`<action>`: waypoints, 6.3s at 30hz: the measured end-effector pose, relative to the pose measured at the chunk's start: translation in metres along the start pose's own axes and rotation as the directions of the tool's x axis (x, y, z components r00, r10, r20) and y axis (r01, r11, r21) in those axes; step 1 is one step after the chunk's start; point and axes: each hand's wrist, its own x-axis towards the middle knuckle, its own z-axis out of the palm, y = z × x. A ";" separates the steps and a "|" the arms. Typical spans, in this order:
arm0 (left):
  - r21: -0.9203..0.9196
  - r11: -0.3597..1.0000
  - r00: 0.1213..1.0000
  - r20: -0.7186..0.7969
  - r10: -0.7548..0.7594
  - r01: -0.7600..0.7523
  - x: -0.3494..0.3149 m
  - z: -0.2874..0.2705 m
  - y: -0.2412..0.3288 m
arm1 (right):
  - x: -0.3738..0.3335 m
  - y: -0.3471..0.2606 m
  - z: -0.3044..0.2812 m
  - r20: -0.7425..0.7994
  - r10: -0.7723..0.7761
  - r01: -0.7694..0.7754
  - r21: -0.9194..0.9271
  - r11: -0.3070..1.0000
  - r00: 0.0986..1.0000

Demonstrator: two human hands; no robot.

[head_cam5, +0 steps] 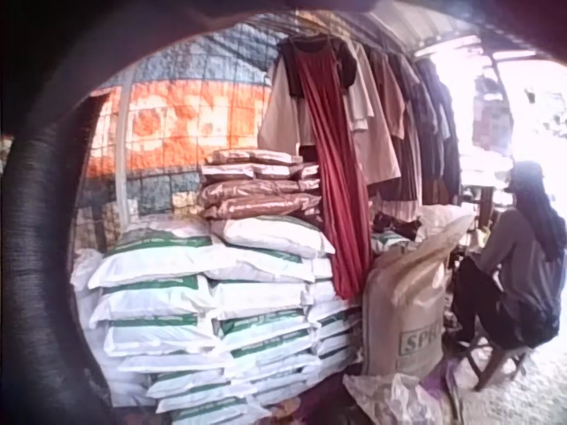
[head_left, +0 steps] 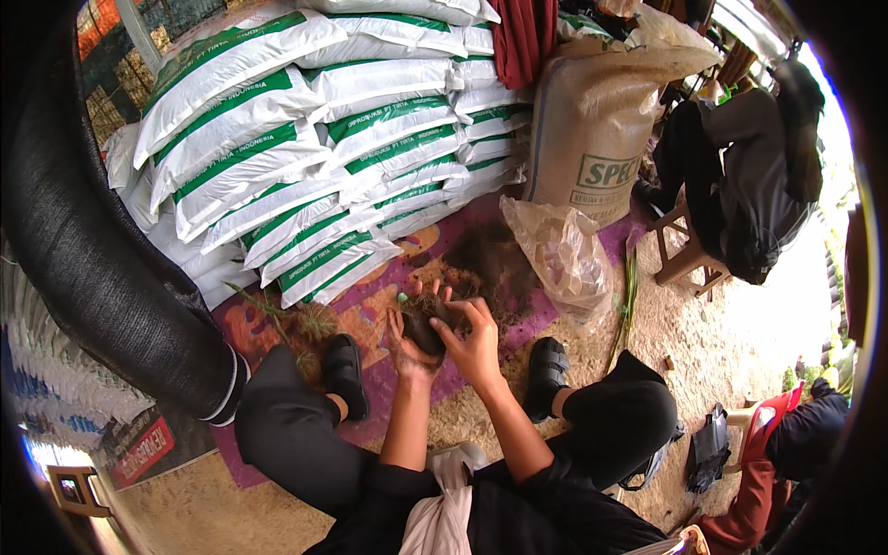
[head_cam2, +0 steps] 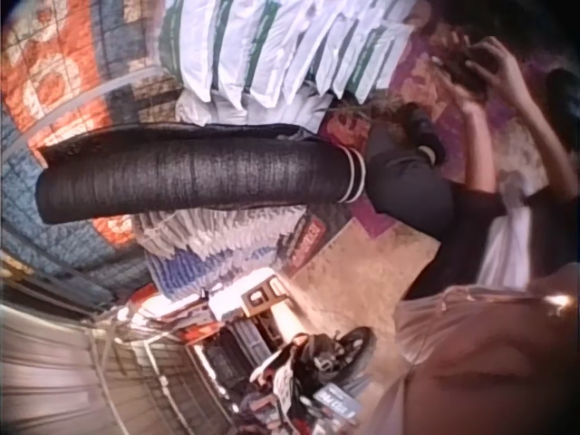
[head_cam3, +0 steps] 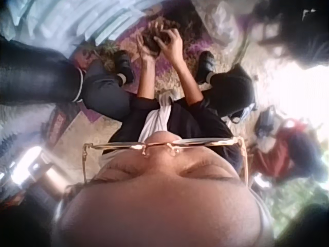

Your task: The person sits on a mat and wraps a green string around the root ball of a small plant. The person then picks up another plant, packs soil around its roots, and wraps the root ball with string. The person places the finished plant aside and continues with another plant.

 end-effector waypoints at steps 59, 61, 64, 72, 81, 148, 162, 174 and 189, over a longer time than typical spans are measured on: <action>-0.011 0.987 0.984 -0.082 -0.158 0.157 0.003 -0.013 -0.010 | -0.031 0.024 -0.006 0.133 -0.220 0.236 -0.118 0.965 0.966; 0.027 0.991 0.991 -0.041 -0.127 0.128 0.008 -0.020 -0.009 | -0.028 0.004 -0.025 0.083 -0.221 0.226 -0.049 0.973 0.972; 0.035 0.992 0.989 -0.084 -0.120 0.123 0.013 -0.016 -0.024 | -0.028 -0.038 -0.078 0.009 -0.216 0.216 0.016 0.976 0.976; 0.018 0.925 0.925 0.012 -0.379 0.378 0.035 0.040 -0.095 | -0.058 -0.036 -0.228 -0.554 -0.254 0.232 -0.111 0.966 0.793; 0.081 0.793 0.788 0.091 -0.610 0.604 0.085 0.052 -0.174 | -0.113 0.231 -0.277 -0.541 0.602 -0.241 0.593 0.768 0.587; 0.225 0.973 0.994 -0.081 0.075 -0.055 -0.038 0.029 0.050 | 0.012 -0.079 0.007 0.372 -0.047 -0.282 0.773 0.568 0.927; 0.062 0.979 0.975 -0.127 -0.185 0.194 -0.043 0.018 0.020 | 0.036 -0.024 -0.006 0.305 -0.089 -0.044 0.404 0.914 0.948; 0.544 0.805 0.948 -0.312 -0.070 0.238 -0.048 0.012 0.004 | 0.045 0.009 0.008 0.205 -0.098 0.045 0.247 0.968 0.974; 0.368 0.917 0.988 -0.096 -0.124 0.151 -0.019 -0.009 -0.004 | -0.019 0.005 -0.024 0.142 -0.082 0.049 0.224 0.973 0.987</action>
